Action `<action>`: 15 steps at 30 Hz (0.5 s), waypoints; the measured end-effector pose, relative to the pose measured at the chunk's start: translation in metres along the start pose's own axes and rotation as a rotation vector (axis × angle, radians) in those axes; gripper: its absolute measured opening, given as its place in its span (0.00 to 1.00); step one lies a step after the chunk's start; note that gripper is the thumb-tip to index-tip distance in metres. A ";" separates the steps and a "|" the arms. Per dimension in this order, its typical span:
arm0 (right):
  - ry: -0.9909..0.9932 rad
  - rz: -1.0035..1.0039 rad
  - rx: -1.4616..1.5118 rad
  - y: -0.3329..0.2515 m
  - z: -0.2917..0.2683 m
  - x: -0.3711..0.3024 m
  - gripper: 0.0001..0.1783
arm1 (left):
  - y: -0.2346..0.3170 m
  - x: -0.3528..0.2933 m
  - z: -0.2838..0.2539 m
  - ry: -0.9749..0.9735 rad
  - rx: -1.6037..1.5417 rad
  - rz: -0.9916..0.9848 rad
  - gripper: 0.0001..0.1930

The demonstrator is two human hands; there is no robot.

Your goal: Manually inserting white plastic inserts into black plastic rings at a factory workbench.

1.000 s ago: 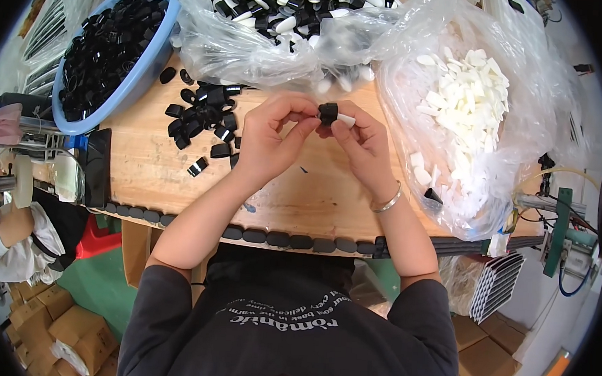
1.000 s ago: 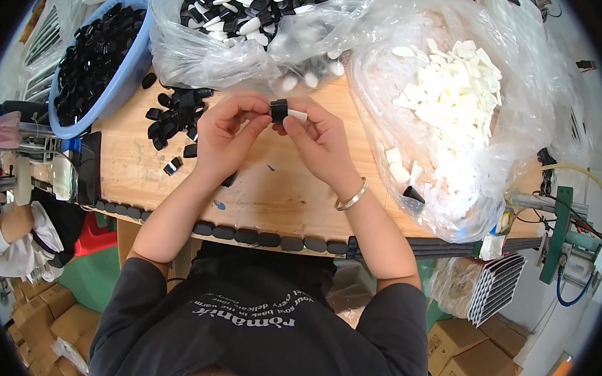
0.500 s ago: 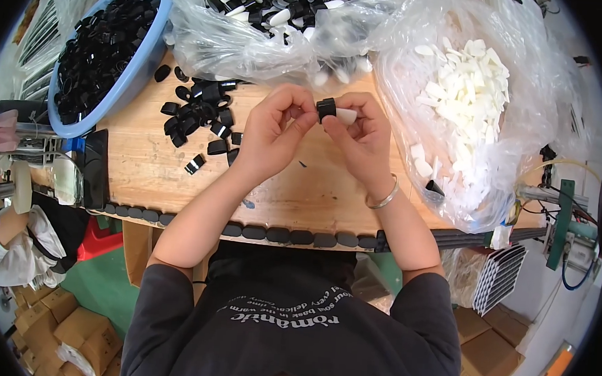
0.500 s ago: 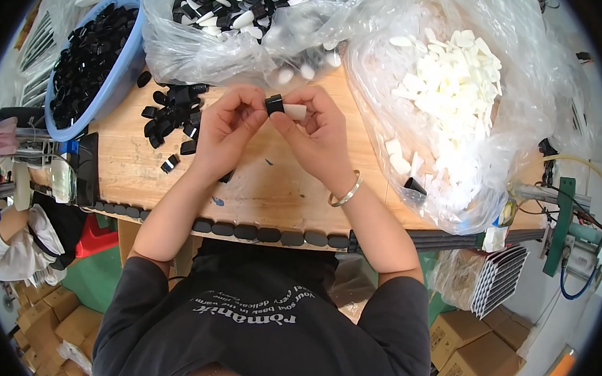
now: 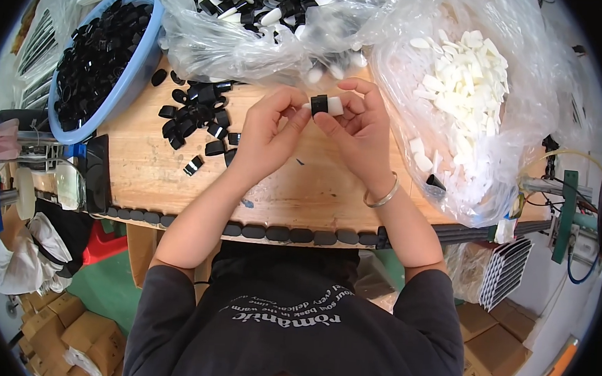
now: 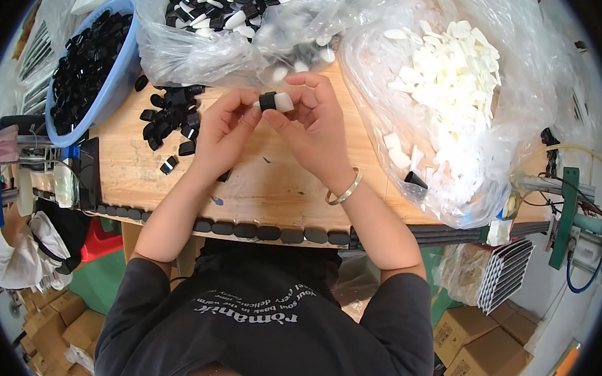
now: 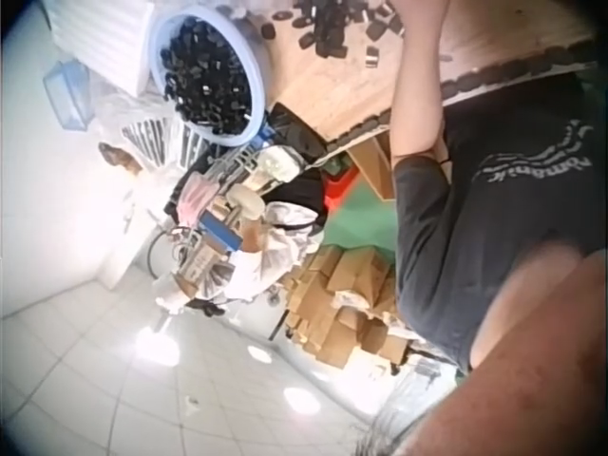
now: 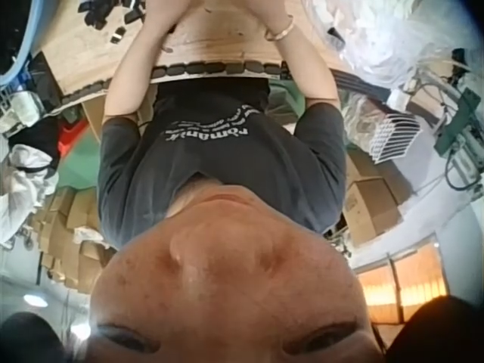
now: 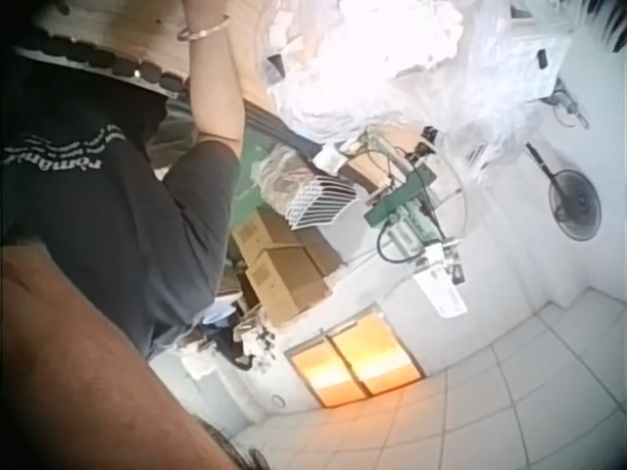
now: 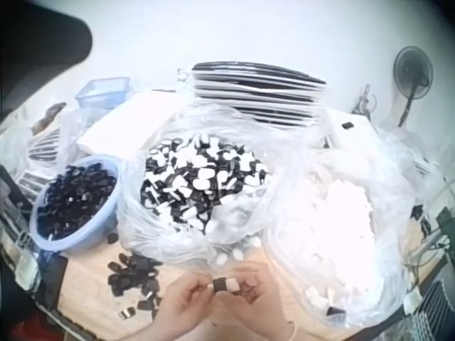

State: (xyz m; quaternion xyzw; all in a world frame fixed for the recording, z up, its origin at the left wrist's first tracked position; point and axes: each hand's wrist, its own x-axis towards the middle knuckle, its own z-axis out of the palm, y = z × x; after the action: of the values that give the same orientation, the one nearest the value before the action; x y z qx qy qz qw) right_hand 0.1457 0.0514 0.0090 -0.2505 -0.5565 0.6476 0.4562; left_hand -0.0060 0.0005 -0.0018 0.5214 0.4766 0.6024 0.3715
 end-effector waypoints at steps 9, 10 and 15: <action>0.051 -0.063 -0.023 -0.003 -0.001 0.001 0.25 | -0.001 -0.002 0.001 -0.029 0.150 0.078 0.02; 0.037 -0.055 -0.020 -0.003 -0.001 0.001 0.25 | 0.001 -0.003 0.000 -0.029 0.152 0.078 0.02; -0.006 -0.030 -0.158 -0.008 0.001 -0.002 0.26 | 0.005 0.002 -0.004 -0.015 -0.040 -0.064 0.02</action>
State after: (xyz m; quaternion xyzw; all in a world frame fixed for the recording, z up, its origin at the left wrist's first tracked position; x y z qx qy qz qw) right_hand 0.1487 0.0488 0.0160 -0.2754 -0.6110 0.5954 0.4432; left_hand -0.0101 0.0000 0.0035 0.5030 0.4782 0.5955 0.4046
